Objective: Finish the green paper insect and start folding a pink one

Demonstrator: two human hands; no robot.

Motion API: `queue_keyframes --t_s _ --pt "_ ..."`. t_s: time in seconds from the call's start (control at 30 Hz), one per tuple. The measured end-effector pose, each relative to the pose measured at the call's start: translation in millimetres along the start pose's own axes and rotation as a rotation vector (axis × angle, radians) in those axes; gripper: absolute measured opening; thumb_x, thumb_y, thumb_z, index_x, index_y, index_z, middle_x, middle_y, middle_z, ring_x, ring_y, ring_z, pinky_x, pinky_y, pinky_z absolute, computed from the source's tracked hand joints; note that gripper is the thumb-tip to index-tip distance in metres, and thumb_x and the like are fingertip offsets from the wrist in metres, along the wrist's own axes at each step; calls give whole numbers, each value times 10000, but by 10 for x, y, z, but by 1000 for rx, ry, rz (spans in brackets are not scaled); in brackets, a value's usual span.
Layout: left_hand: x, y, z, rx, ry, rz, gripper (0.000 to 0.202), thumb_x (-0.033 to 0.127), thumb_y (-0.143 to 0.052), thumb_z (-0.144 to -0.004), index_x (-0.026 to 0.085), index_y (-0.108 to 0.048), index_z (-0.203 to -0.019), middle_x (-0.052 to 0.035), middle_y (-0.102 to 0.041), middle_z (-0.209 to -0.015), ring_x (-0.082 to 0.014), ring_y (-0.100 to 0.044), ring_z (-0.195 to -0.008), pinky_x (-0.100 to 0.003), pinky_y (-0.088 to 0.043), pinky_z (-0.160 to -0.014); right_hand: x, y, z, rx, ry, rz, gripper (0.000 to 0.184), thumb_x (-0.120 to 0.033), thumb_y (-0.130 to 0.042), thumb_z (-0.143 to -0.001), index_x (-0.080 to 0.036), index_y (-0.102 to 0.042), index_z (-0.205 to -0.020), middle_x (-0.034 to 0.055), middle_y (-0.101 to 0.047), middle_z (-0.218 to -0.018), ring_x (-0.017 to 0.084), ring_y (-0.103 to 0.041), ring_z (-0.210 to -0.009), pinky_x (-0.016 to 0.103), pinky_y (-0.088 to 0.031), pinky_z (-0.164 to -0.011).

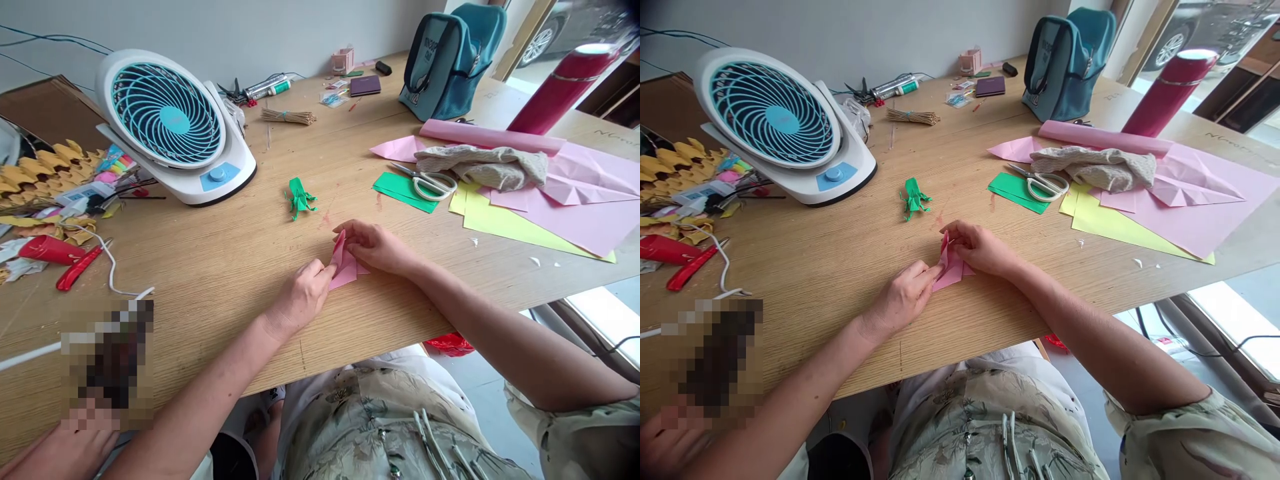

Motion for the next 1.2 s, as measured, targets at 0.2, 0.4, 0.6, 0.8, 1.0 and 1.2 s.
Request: queue_keyframes --t_s 0.2,0.4,0.6,0.8,1.0,1.2 --pt "-9 -43 40 61 64 -55 317 115 -393 -988 143 -588 -1238 -85 -599 -901 -216 -618 -836 -344 -536 -768 -56 -39 -56 123 56 459 258 -73 -587 -693 -138 -670 -929 25 -631 -835 112 -534 -674 227 -404 -637" --pt "-30 -34 61 40 118 -33 344 148 -347 -1002 258 -564 -1245 -93 -616 -928 -239 -625 -849 -407 -566 -767 -71 -36 -86 146 39 538 45 -150 -616 -744 -163 -581 -719 14 -566 -750 121 -491 -654 242 -346 -621" --pt "-46 -66 72 47 95 -33 313 153 -374 -1007 238 -530 -1265 -84 -623 -950 -219 -630 -844 -377 -559 -766 -89 -3 -75 173 26 454 82 -124 -548 -742 -186 -511 -703 -39 -496 -646 99 -428 -592 233 -308 -583" --pt "-48 -97 77 86 59 -81 300 148 -422 -997 144 -542 -1272 -76 -615 -955 -199 -639 -832 -321 -528 -739 -130 5 -66 205 50 425 69 -169 -560 -725 -186 -497 -701 -25 -532 -683 98 -465 -618 228 -329 -593" --pt "-50 -98 71 79 64 -70 296 149 -444 -987 148 -557 -1261 -76 -621 -946 -202 -645 -829 -315 -526 -743 -81 18 -94 182 50 340 22 -186 -521 -745 -178 -541 -740 -37 -505 -650 93 -426 -586 226 -315 -570" --pt "-33 -86 68 97 34 -93 290 145 -424 -997 133 -552 -1256 -74 -629 -936 -197 -642 -797 -316 -528 -718 -72 51 -114 207 -3 342 120 -253 -545 -784 -169 -558 -701 -36 -493 -614 96 -421 -579 237 -310 -565"
Point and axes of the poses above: each hand's wrist, its own z-axis away from the middle knuckle, its own y-axis out of the back of the hand, x = y × z, the point moved 6 cm from there along -z, towards the middle knuckle
